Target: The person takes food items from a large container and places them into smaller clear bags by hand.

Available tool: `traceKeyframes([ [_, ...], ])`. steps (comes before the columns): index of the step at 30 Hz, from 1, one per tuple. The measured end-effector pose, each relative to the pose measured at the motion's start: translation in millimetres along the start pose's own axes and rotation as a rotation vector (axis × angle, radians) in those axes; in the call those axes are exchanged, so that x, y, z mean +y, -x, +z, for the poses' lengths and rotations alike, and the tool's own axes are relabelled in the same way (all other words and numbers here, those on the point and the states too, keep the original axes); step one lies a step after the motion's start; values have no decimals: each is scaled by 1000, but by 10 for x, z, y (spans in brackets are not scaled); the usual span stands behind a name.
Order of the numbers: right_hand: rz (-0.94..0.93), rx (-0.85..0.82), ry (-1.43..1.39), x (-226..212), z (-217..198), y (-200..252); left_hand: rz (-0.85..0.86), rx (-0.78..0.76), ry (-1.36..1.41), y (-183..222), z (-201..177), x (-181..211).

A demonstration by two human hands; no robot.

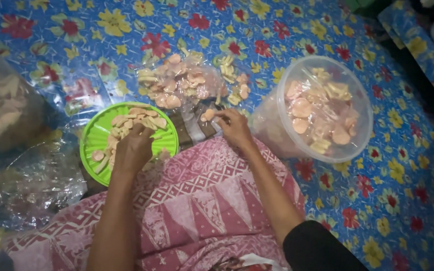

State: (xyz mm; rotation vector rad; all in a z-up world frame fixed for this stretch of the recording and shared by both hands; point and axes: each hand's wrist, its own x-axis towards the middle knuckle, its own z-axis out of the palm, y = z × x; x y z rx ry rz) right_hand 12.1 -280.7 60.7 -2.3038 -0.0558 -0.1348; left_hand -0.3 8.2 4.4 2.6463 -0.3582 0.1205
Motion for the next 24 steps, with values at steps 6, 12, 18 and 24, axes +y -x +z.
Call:
traceKeyframes([
  [6, -53, -37, 100, 471, 453, -284, -2, -6, -39, -55, 62, -39],
  [12, -159, -16, 251, 1114, 839, -582, 12, -25, 12, -92, 89, -37],
  [18, -103, -81, 255, 1261, 944, -675, 34, -18, 60, -109, 57, 1],
  [24, -212, -69, 308, 1171, 878, -665, 69, -22, 97, -96, 163, -73],
])
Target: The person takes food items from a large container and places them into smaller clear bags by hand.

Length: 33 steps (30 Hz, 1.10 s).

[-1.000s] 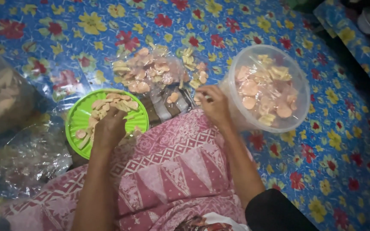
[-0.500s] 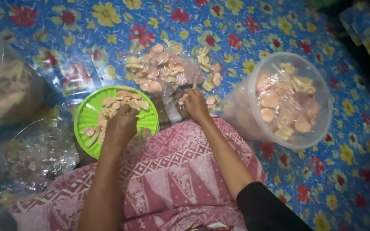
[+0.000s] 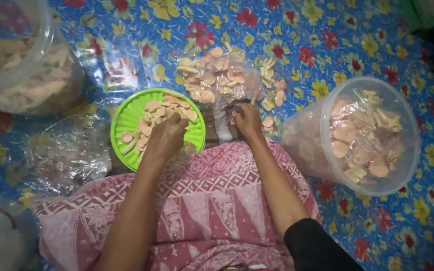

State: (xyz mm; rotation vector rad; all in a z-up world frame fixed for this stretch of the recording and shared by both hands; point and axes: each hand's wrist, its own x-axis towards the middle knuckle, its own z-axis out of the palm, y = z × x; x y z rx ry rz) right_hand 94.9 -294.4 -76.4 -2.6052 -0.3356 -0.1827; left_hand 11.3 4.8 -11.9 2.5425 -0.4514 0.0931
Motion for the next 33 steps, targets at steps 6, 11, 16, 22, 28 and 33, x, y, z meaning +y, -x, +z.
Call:
traceKeyframes([
  [6, 14, 61, -57, -575, -421, 137, 15, 17, 18, 33, 1, 13],
  [11, 217, 148, -317, -980, -562, 279, 46, 91, 73, 0, -76, 76],
  [16, 455, 213, -683, -2061, -1053, 497, 111, 204, 248, 8, -347, 295],
  [22, 357, 236, -770, -1809, -705, 463, 140, 326, 557, 16, -435, 361],
  [28, 315, 162, -881, -1932, -724, 525, 126, 460, 733, 49, -430, 358],
  [33, 217, -26, -567, -1908, -745, 602, 126, 424, 707, 96, -427, 342],
])
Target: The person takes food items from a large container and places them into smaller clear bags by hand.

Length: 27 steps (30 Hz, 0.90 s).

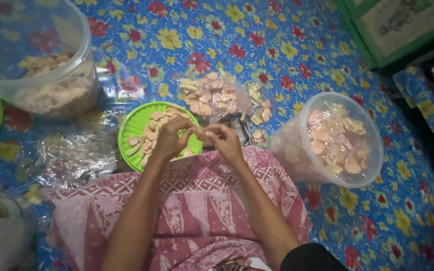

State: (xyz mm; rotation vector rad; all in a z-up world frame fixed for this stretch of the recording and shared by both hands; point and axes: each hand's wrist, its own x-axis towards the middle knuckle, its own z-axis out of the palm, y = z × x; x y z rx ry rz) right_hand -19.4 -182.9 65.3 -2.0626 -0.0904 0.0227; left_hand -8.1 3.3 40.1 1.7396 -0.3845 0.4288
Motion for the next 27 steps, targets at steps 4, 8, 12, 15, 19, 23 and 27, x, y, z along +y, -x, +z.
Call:
traceKeyframes([
  [4, -264, -11, 98, 143, 22, -96, 80, -28, -14, -21, -22, 199],
  [8, -367, 7, 106, 201, 63, -124, 78, -47, 18, -18, -53, 292],
  [12, -422, 21, 105, 132, 87, -101, 65, -49, 13, -7, -46, 267],
  [15, -466, 11, 120, 162, 88, -123, 52, -54, 13, -5, -16, 193],
  [19, -482, 15, 137, 223, 104, -139, 34, -50, -13, 23, 59, -13],
  [23, -484, 22, 98, 254, 111, -169, 16, -42, -82, 11, 62, -34],
  [27, -473, 31, 104, 223, 106, -191, 33, -12, -150, -21, 55, -54],
])
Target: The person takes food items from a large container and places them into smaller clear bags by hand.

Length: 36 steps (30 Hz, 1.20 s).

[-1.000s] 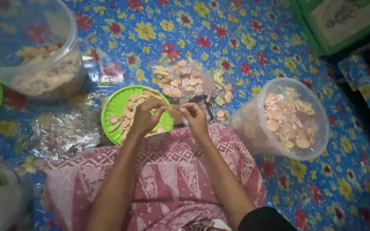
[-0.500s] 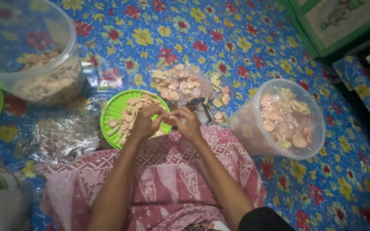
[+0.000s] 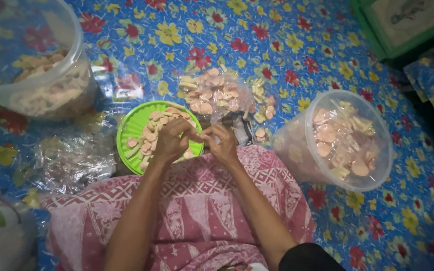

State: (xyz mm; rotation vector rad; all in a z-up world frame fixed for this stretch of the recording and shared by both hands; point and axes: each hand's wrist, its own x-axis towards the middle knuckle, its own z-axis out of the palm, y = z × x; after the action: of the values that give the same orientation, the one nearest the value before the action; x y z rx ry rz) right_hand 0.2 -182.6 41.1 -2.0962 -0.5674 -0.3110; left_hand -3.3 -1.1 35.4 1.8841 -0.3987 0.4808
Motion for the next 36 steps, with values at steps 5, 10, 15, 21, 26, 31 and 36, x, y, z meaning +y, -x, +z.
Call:
traceKeyframes([
  [5, 4, 19, 20, 189, 21, 27, -21, 23, -5, -23, 13, -91],
  [10, 56, 27, -17, 414, 81, 85, -46, 27, -31, -73, 1, -65],
  [15, 120, -16, 103, 291, 84, 24, -55, -47, -117, -81, 45, -212],
  [21, 103, -73, 18, 270, 168, -44, -49, -121, -122, -69, 77, -182],
  [26, 29, -23, 47, 179, 142, -104, -29, -86, -71, -115, 41, -111],
  [31, -37, 10, 109, 294, 154, -69, 9, -53, -49, -86, 42, -137],
  [36, -48, 19, 192, 21, 23, -99, 10, 4, -46, -111, -16, -71],
])
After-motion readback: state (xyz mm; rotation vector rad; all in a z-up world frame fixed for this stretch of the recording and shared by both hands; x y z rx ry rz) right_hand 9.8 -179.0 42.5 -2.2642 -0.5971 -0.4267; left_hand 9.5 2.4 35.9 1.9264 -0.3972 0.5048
